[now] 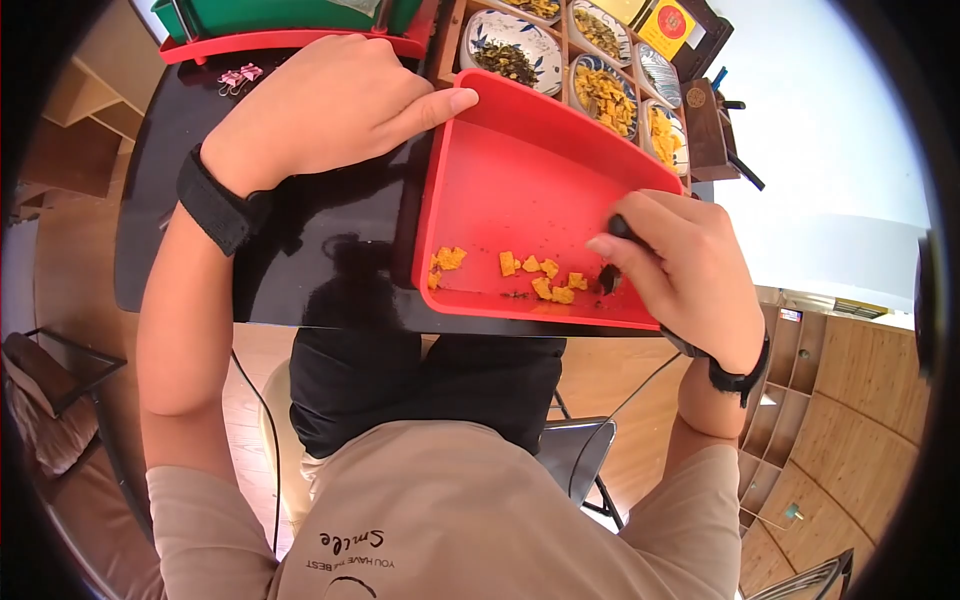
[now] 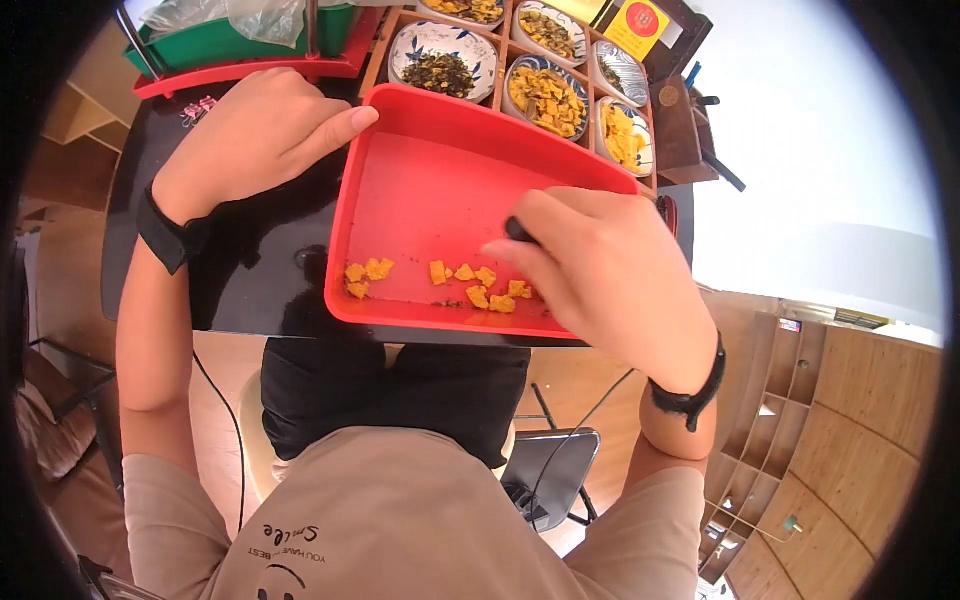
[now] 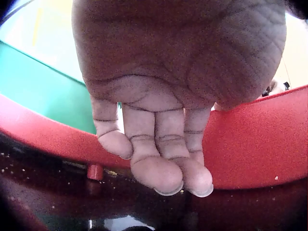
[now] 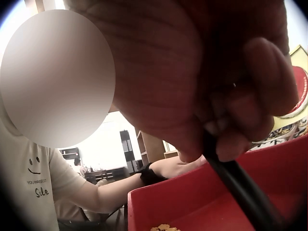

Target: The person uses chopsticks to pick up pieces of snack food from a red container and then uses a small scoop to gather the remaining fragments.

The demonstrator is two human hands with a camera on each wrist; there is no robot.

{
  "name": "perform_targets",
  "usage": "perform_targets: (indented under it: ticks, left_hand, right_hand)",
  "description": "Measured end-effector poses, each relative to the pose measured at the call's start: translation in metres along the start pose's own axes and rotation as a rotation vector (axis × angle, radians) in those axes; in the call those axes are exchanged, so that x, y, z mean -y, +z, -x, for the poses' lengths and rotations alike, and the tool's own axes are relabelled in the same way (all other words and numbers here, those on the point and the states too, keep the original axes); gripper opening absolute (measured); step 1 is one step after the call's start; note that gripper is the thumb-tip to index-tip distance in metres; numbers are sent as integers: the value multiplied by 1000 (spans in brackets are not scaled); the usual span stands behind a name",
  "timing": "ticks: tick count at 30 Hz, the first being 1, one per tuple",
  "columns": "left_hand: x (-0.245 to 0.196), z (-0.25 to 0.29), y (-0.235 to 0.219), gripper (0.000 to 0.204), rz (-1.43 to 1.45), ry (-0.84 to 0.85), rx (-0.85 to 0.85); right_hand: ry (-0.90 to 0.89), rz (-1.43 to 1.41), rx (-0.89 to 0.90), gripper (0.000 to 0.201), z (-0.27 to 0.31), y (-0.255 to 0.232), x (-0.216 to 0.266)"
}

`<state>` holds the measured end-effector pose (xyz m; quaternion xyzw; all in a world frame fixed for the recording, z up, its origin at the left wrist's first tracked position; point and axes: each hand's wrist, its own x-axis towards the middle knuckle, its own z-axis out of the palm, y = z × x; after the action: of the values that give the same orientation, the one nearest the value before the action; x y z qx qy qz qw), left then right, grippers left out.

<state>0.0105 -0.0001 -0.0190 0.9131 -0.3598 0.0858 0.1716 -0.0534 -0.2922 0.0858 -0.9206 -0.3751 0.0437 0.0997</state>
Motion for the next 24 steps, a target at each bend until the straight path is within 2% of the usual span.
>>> perform_targets:
  ticks: [5,8,9,11,12,15,16,18,20,21,24]
  left_hand:
    - [0,1,1,57,-30,25,-68]
    - [-1,1,-2,59,35,7,-39]
    - [-1,3,0,60,38,2,-87]
    - [2,4,-4,59,-3,70,-56]
    - [2,5,-12,55,-18,105,-15]
    - [6,8,-6,55,22,118,-115]
    - [7,7,-5,56,4,106,-85]
    - [9,7,-2,57,25,98,-96]
    - [7,1,19,49,-96,96,-218]
    - [8,-3,14,50,-34,19,-89]
    - [0,5,6,70,87,-50,-111]
  right_hand:
    - [-155,-95,-1,24,-19,8,18]
    - [-197,-192,-57,17,-23,12,28]
    - [-176,-183,-90,18,-22,11,30]
    - [-184,-167,-173,18,-24,11,35]
    - [-166,-145,-199,20,-22,11,35]
    - [-41,-214,-287,24,-9,11,33]
    - [-13,-228,-310,27,-3,10,30]
    - [111,-253,-256,26,8,0,25]
    - [234,-232,-319,22,17,2,15]
    - [256,-214,-307,21,21,-2,8]
    - [299,-107,-283,23,28,-11,-8]
